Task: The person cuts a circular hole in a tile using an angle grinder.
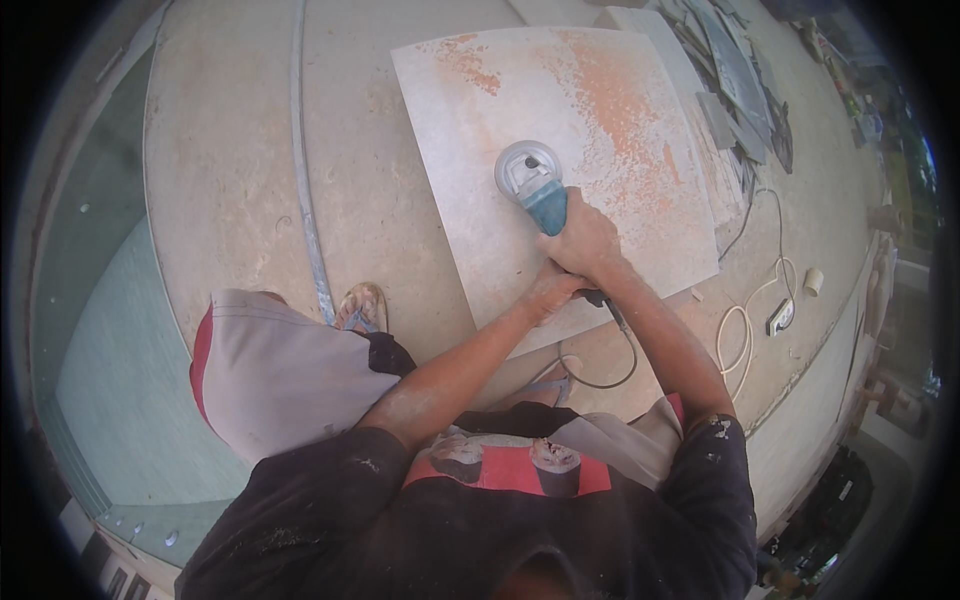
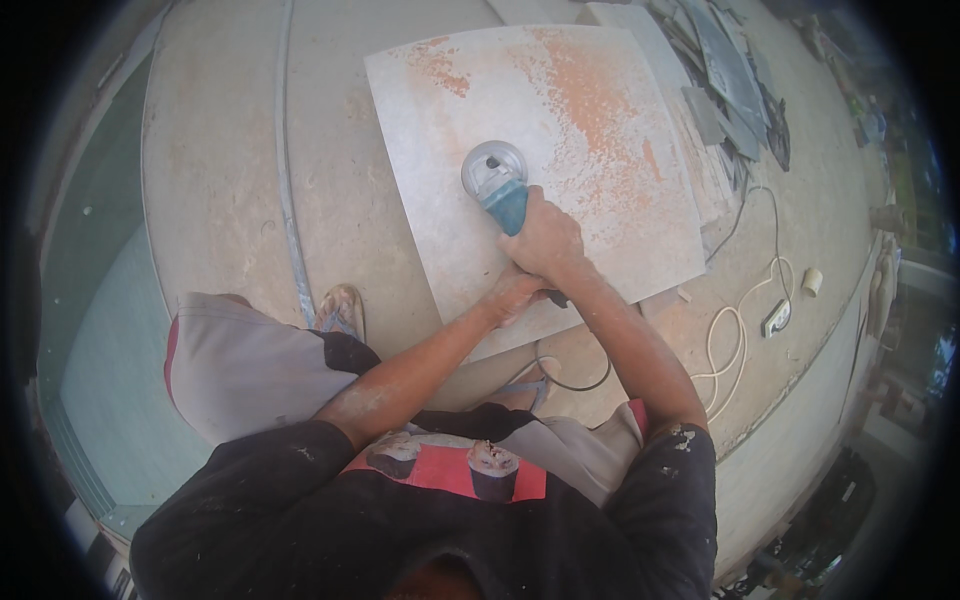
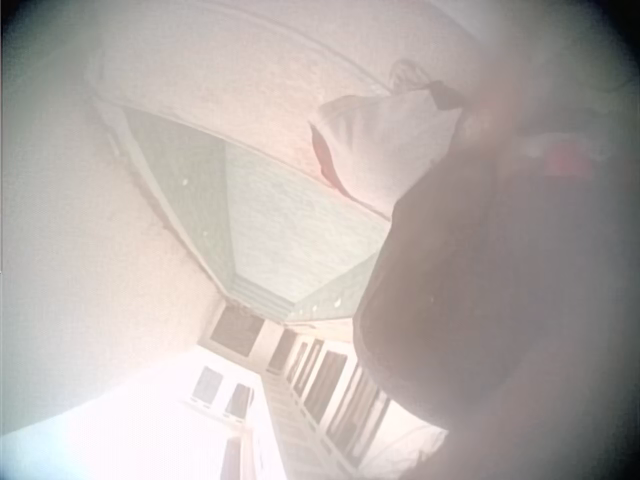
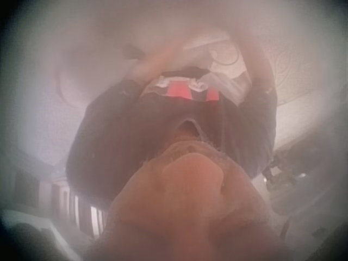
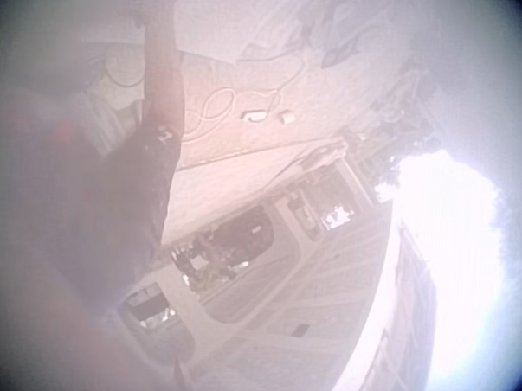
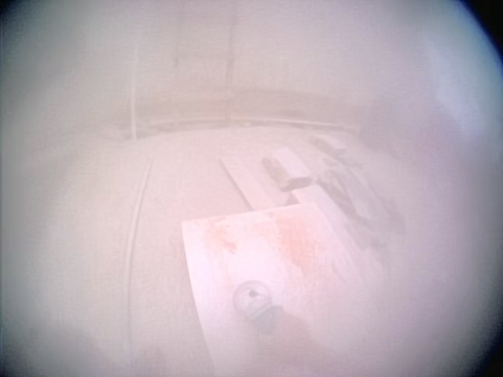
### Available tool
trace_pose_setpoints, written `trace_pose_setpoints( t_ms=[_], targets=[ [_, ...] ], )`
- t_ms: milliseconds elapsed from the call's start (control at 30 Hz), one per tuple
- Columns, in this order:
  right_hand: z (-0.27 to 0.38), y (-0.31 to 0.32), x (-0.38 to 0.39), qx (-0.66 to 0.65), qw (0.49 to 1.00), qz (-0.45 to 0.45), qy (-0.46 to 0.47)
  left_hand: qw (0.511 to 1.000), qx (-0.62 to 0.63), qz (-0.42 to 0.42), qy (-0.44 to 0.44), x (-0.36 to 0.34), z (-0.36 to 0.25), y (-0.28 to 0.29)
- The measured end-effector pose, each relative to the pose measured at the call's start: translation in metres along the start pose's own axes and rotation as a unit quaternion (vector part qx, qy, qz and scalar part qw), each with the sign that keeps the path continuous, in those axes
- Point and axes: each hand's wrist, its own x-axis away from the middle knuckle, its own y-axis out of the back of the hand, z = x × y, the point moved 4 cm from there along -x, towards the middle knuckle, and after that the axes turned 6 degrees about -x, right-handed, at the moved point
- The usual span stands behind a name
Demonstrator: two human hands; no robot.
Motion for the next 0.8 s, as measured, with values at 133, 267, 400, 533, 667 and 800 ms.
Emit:
trace_pose_setpoints(
  t_ms=[133, 267, 400, 533, 667, 800],
  targets=[
    [-0.0031, -0.0020, -0.0007, -0.003, 1.000, -0.005, 0.003, 1.000, -0.004, -0.006, -0.007, 0.0005, -0.0013, -0.0014],
    [-0.0025, -0.0029, -0.0005, 0.005, 1.000, -0.007, 0.004, 1.000, -0.004, 0.010, -0.007, -0.0030, 0.0035, 0.0028],
    [-0.0033, -0.0031, -0.0008, 0.007, 1.000, -0.006, 0.004, 1.000, 0.005, 0.027, -0.013, -0.0041, 0.0032, 0.0034],
    [-0.0050, -0.0039, -0.0015, 0.005, 1.000, -0.006, 0.004, 1.000, 0.004, 0.013, -0.008, -0.0037, 0.0019, 0.0022],
    [-0.0009, -0.0019, 0.0013, -0.002, 1.000, -0.010, -0.003, 1.000, -0.009, 0.010, 0.007, -0.0030, 0.0036, 0.0047],
    [-0.0045, -0.0007, 0.0008, 0.005, 1.000, -0.015, -0.005, 1.000, -0.018, 0.022, 0.007, -0.0037, 0.0008, 0.0025]
  ],
)
